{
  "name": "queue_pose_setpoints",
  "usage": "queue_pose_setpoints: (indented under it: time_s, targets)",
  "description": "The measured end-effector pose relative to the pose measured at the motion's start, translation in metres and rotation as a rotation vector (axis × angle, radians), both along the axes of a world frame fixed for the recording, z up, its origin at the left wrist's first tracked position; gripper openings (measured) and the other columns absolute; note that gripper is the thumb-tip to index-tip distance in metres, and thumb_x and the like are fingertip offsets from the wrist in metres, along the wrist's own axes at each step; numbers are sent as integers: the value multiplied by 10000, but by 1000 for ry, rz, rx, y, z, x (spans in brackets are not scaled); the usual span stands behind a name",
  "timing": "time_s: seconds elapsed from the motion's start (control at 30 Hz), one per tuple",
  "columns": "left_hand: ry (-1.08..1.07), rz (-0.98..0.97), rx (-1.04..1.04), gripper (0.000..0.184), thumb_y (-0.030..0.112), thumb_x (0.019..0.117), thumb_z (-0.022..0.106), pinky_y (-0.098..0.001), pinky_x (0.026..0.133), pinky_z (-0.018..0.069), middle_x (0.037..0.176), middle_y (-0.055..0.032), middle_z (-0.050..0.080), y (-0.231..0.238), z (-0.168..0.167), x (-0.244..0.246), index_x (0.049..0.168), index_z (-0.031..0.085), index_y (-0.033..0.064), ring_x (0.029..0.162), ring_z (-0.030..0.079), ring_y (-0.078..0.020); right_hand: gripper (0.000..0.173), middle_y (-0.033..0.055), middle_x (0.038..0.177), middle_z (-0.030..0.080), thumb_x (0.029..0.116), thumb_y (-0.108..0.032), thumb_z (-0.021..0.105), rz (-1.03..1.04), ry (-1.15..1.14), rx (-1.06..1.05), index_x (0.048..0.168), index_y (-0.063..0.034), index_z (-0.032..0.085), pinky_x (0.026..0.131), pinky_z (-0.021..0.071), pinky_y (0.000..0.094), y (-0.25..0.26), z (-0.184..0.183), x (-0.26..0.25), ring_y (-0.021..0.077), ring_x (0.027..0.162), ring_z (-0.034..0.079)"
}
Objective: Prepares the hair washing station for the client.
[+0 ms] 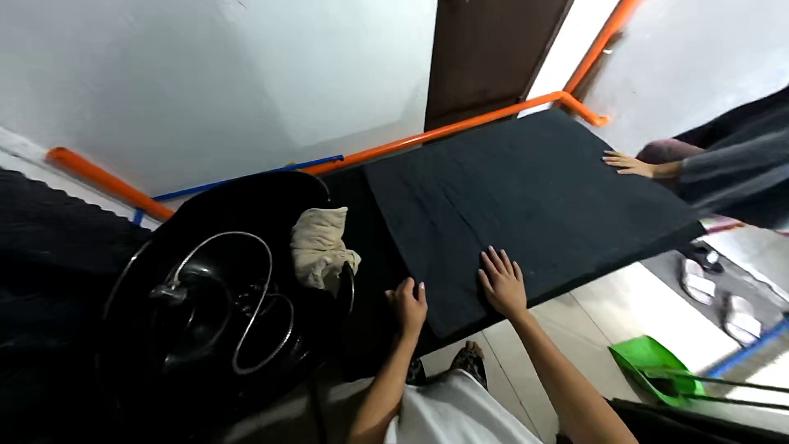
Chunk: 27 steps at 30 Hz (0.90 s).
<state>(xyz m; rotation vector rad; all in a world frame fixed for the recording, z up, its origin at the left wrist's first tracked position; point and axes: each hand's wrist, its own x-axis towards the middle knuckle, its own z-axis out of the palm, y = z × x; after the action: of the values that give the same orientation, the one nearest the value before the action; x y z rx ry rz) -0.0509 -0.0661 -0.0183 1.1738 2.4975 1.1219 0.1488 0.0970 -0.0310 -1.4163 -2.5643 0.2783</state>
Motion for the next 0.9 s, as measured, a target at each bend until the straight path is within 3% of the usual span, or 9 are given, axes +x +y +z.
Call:
queue_pose_setpoints:
  time_s: [0.07,0.17,0.3,0.5,0.63,0.9]
  targets:
    - [-17,-26,-3,281,243,985,633,-580,945,443,863,-152,712,3,2,0,944,713,-23,838,688,-306,617,48,1676,326,1075,-493,255,-4,14,13,1582,-191,433,1248,141,616,-2,3,4,327,1565,239]
    - [-62,-48,-75,305,276,1002,611,-564,974,422,896,-144,713,-3,4,-2,981,707,-13,872,682,-297,623,51,1674,329,1076,-488,241,-1,15,11,1585,-179,426,1245,135,624,-9,4,5,327,1563,246]
    - [24,-37,0,288,264,980,637,-618,966,456,946,-155,748,-9,-6,-2,1017,743,-2,914,717,-324,569,31,1678,322,1080,-439,298,-20,1,-7,1586,-210,426,1252,135,617,-14,4,0,310,1570,227]
    - [123,-59,94,311,231,962,659,-690,871,460,863,-237,724,-6,-4,2,969,725,-73,811,708,-417,560,-42,1695,277,1080,-458,295,-81,40,-100,1597,-270,402,1275,101,564,-11,10,1,237,1587,172]
    - [166,-65,140,360,260,972,637,-669,780,462,715,-212,663,-5,-6,1,841,681,-73,672,663,-395,560,-60,1697,268,1090,-465,250,-100,61,-127,1598,-281,397,1277,85,557,-9,9,0,220,1590,155]
    - [144,-124,128,380,248,1009,585,-672,826,450,758,-240,668,-7,-8,-5,880,684,-95,718,668,-405,566,-68,1690,287,1093,-480,222,-109,76,-106,1586,-284,419,1273,97,560,-7,6,-2,219,1588,163]
